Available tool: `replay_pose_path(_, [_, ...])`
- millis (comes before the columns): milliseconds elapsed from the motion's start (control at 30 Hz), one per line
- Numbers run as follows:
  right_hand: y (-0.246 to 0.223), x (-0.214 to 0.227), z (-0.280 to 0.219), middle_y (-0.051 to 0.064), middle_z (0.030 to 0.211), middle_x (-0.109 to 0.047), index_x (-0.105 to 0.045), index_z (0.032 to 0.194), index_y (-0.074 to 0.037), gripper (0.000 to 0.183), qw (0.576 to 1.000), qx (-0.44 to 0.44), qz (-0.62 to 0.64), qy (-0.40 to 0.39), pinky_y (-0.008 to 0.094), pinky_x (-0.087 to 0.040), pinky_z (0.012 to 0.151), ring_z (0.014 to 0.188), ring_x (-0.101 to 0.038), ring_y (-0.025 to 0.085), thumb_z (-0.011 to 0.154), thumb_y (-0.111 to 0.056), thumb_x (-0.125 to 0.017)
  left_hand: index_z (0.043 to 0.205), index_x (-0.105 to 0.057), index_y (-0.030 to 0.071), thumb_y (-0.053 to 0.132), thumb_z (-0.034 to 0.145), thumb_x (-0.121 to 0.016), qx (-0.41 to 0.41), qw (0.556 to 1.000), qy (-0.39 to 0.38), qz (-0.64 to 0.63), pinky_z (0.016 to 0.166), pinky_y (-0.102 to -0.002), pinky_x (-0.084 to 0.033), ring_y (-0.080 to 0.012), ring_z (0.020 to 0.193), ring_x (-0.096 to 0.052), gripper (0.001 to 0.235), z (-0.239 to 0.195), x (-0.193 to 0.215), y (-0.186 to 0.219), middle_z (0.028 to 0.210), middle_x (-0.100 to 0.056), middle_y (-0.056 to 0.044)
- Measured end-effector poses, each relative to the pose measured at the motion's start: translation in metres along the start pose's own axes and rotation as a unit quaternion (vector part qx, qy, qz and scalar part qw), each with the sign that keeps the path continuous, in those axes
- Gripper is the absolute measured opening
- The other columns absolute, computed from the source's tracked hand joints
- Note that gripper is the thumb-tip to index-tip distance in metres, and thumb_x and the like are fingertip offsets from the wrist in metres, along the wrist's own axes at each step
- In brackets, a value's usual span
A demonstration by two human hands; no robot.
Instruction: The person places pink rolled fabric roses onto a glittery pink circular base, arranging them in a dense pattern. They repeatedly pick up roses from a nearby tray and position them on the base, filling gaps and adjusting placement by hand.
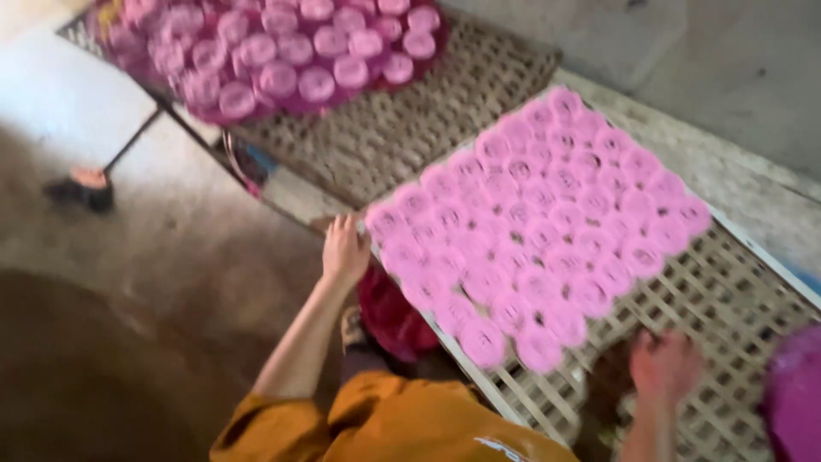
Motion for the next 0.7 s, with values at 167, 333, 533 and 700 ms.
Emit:
replay_pose_path(167, [-0.027, 0.014, -0.010, 0.018, 0.134, -0.060, -0.068, 0.121, -0.015, 0.044, 0.980, -0.139, -0.140, 0.029, 0.059, -0.044, 0.109, 0.125, -0.055, 0.045, 0.107, -0.055, -0.060, 0.113, -0.069, 0.011, 0.020, 0.091, -0.061, -0.051, 0.979, -0.151, -0.123, 0.091, -0.050, -0.052, -0.0405, 0.110, -0.061, 0.024, 0.075, -0.076, -0.061, 0.114, -0.065, -0.018])
replay_pose_path(333, [-0.041, 0.041, 0.005, 0.015, 0.144, -0.058, -0.071, 0.132, -0.019, 0.051, 0.961, -0.240, -0.130, -0.046, 0.063, -0.047, 0.093, 0.124, -0.058, 0.042, 0.098, -0.055, -0.059, 0.116, -0.067, 0.012, 0.030, 0.095, -0.055, -0.069, 0.933, -0.323, -0.140, 0.087, -0.052, -0.051, -0.0418, 0.104, -0.064, 0.030, 0.096, -0.135, -0.047, 0.110, -0.069, -0.019])
replay_pose_path(533, [-0.061, 0.060, -0.005, 0.017, 0.141, -0.058, -0.067, 0.130, -0.015, 0.053, 0.962, -0.236, -0.115, -0.081, 0.059, -0.049, 0.095, 0.126, -0.058, 0.042, 0.095, -0.055, -0.065, 0.104, -0.069, 0.009, 0.039, 0.102, -0.048, -0.060, 0.918, -0.353, -0.169, 0.089, -0.054, -0.049, -0.0431, 0.104, -0.064, 0.038, 0.105, -0.163, -0.036, 0.104, -0.072, -0.020])
replay_pose_path(700, [-0.083, 0.078, -0.046, 0.023, 0.134, -0.058, -0.063, 0.125, -0.009, 0.053, 0.967, -0.235, -0.093, 0.037, 0.057, -0.048, 0.099, 0.126, -0.056, 0.047, 0.094, -0.051, -0.073, 0.102, -0.069, 0.008, 0.051, 0.102, -0.043, -0.004, 0.903, -0.362, -0.232, 0.089, -0.051, -0.049, -0.0432, 0.102, -0.064, 0.051, 0.104, -0.180, -0.039, 0.102, -0.070, -0.022])
Point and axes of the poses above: each hand's wrist, its own z-axis towards the middle knuckle, its own x-axis out of the back of the hand, y = z × x, the point moved 10 cm from there along z, towards the middle knuckle
